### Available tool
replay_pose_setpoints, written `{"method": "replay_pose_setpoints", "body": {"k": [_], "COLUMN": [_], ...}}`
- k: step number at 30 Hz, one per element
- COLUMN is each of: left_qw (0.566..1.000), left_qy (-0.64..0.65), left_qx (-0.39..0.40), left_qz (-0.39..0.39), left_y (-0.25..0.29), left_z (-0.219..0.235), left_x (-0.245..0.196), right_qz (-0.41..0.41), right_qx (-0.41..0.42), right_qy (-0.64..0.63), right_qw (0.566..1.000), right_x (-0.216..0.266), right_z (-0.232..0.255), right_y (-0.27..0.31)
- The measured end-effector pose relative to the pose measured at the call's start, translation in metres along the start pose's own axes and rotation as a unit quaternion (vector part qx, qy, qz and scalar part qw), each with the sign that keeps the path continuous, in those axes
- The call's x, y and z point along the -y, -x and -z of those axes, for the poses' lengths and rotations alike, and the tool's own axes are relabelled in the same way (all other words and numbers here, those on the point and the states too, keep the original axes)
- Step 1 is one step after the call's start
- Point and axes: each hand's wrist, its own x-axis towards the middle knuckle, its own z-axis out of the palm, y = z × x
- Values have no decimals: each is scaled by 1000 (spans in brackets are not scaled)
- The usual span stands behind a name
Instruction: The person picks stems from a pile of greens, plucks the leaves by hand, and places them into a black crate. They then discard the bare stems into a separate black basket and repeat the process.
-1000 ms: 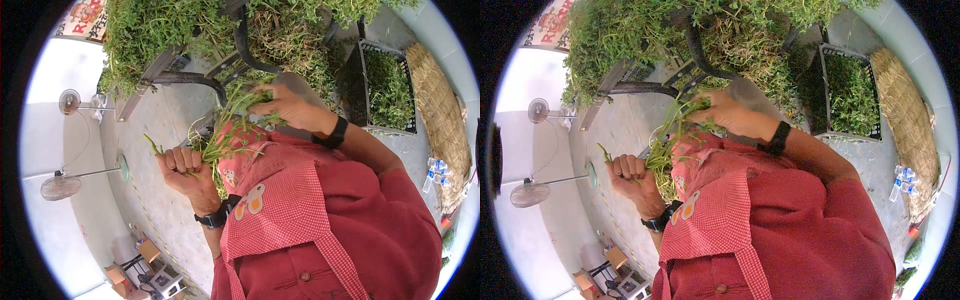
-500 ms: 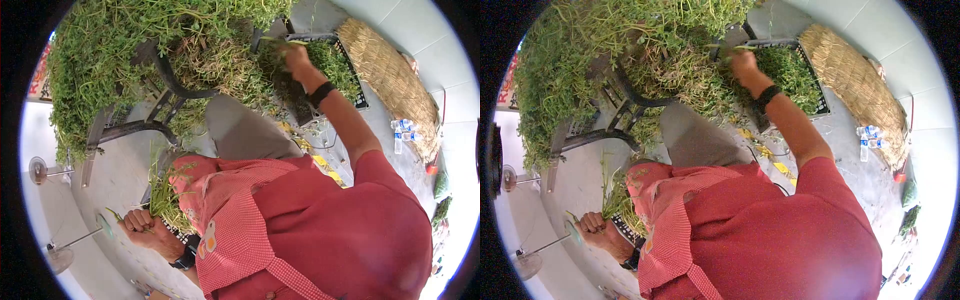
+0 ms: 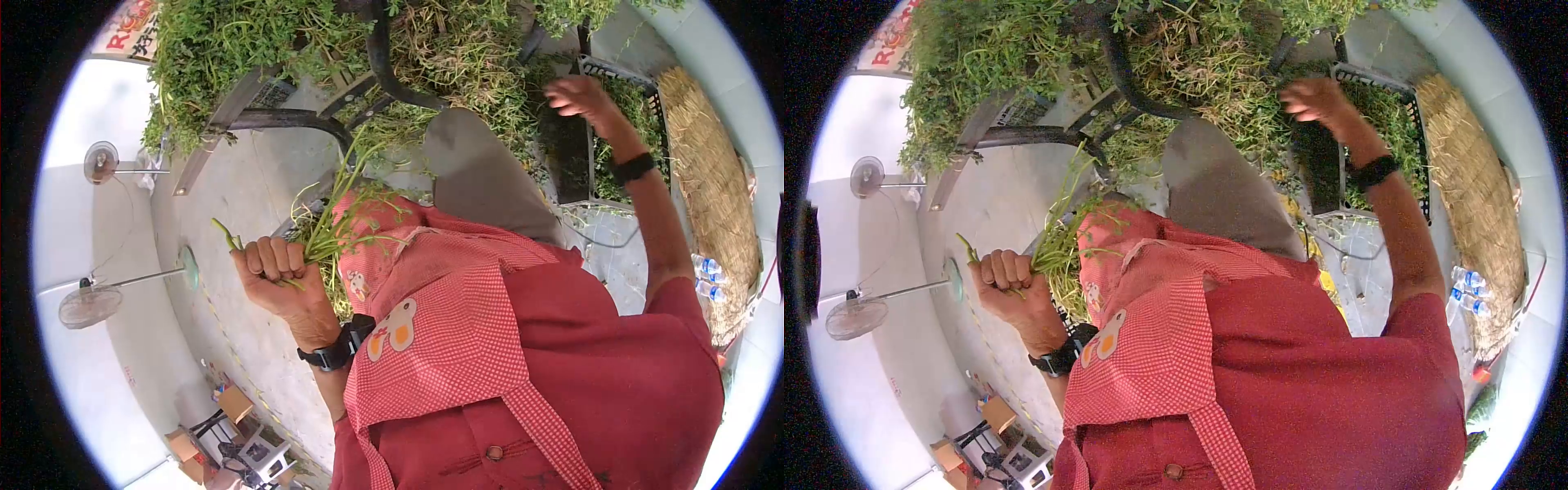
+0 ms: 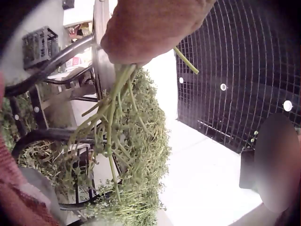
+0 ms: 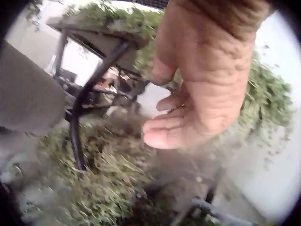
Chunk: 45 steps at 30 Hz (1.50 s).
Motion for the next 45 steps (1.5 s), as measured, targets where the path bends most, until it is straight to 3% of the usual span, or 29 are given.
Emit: {"method": "replay_pose_setpoints", "body": {"k": [2,3,5,10,12,14,17,19,20,22,23,25,26,28,32,34,37,38,40,41,42,43,45], "left_qw": [1000,998,998,996,996,996,995,997,997,992,992,993,993,994,993,992,990,989,998,998,998,998,996], "left_qy": [17,33,38,56,61,65,56,40,41,66,65,33,33,29,30,32,38,38,27,30,32,29,38], "left_qx": [24,48,52,53,46,36,44,28,28,56,57,40,40,26,38,32,11,10,13,49,46,53,72], "left_qz": [7,15,16,44,49,54,64,61,61,86,89,104,104,101,111,118,138,140,63,41,37,31,26], "left_y": [1,2,4,8,9,10,9,10,11,12,13,12,12,12,12,11,12,12,6,1,-1,-2,-3], "left_z": [2,3,3,-1,-3,-2,-2,-4,-6,-9,-11,-16,-17,-16,-18,-17,-20,-18,-8,-2,1,5,7], "left_x": [0,-2,-2,2,4,6,7,10,13,21,24,29,29,28,30,28,30,27,7,-7,-11,-16,-18], "right_qz": [79,116,273,265,292,317,246,327,327,378,376,233,233,412,348,433,437,435,283,189,90,87,32], "right_qx": [126,149,179,285,267,250,280,240,240,92,90,102,103,18,92,88,123,122,166,180,192,193,207], "right_qy": [60,196,242,219,212,204,198,265,265,352,352,322,322,297,326,264,310,310,377,254,125,120,-22], "right_qw": [987,962,914,895,894,892,907,875,874,851,853,912,912,861,874,857,836,836,866,931,969,970,978], "right_x": [48,62,88,120,109,101,104,96,93,86,83,82,77,71,80,67,56,58,69,67,66,68,75], "right_z": [-86,-115,-170,-240,-255,-260,-261,-262,-264,-270,-271,-271,-271,-270,-255,-249,-229,-216,-182,-155,-135,-132,-127], "right_y": [8,7,17,40,39,40,43,43,43,43,44,41,40,40,38,33,27,24,13,8,3,4,5]}}
